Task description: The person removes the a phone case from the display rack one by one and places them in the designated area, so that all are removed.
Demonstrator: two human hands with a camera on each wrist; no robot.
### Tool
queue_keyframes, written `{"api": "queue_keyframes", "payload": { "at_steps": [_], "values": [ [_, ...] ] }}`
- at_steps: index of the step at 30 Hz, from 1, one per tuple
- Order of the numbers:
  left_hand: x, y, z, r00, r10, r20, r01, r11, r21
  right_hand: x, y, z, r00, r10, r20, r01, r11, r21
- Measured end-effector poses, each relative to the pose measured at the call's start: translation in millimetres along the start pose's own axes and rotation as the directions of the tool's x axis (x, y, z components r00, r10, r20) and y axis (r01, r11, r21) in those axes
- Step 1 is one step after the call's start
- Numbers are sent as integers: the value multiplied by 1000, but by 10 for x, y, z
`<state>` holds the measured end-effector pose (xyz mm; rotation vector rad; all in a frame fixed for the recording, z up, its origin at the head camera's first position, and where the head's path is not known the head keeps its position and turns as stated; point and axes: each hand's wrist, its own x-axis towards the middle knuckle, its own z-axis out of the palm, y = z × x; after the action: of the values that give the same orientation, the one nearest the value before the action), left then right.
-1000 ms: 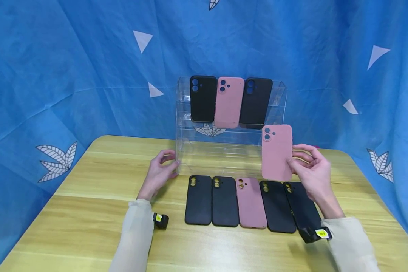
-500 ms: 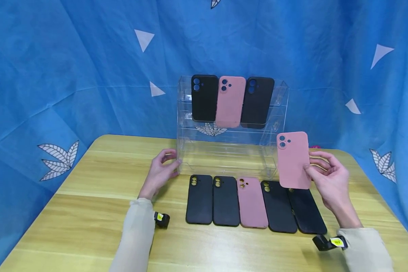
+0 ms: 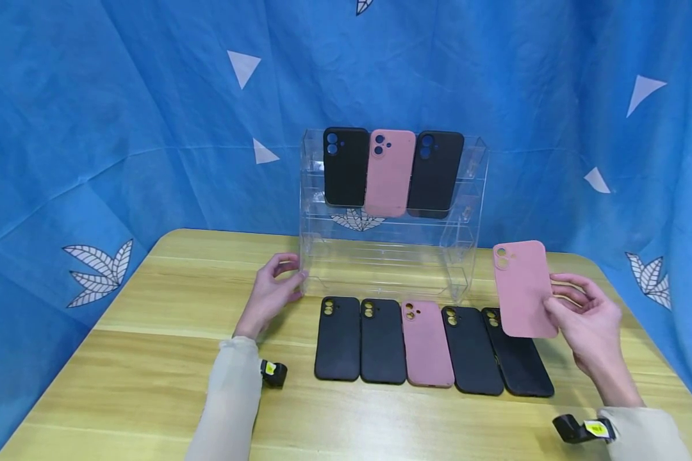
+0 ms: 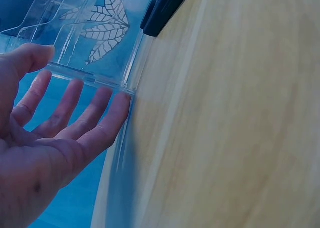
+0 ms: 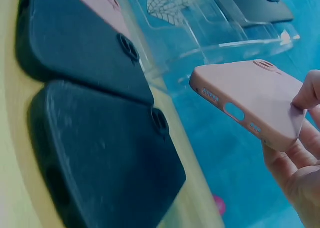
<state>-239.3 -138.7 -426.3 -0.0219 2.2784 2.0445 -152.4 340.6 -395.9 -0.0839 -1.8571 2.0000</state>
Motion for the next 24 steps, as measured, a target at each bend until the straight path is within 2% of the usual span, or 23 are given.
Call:
{"api": "queue_keyframes", "payload": {
  "at_steps": [7,12,18,24],
  "values": [
    [2,12,13,1000,5,4,-5,1000,-3,-36,22,-215,999,45,-11,-45,998,-39],
    [-4,10,11,1000,1,5,-1,1000,-7,-57,31,-356,995,99,-25,-101,989,-111],
    [-7,13,-3,1000,-2,0,2,1000,-4,-101,53,-521,988,154,-25,-155,946,-284],
    [-8,24,-7,1000,5,5,-5,1000,-1,-132,76,-686,972,233,-13,-220,897,-382]
  ]
}}
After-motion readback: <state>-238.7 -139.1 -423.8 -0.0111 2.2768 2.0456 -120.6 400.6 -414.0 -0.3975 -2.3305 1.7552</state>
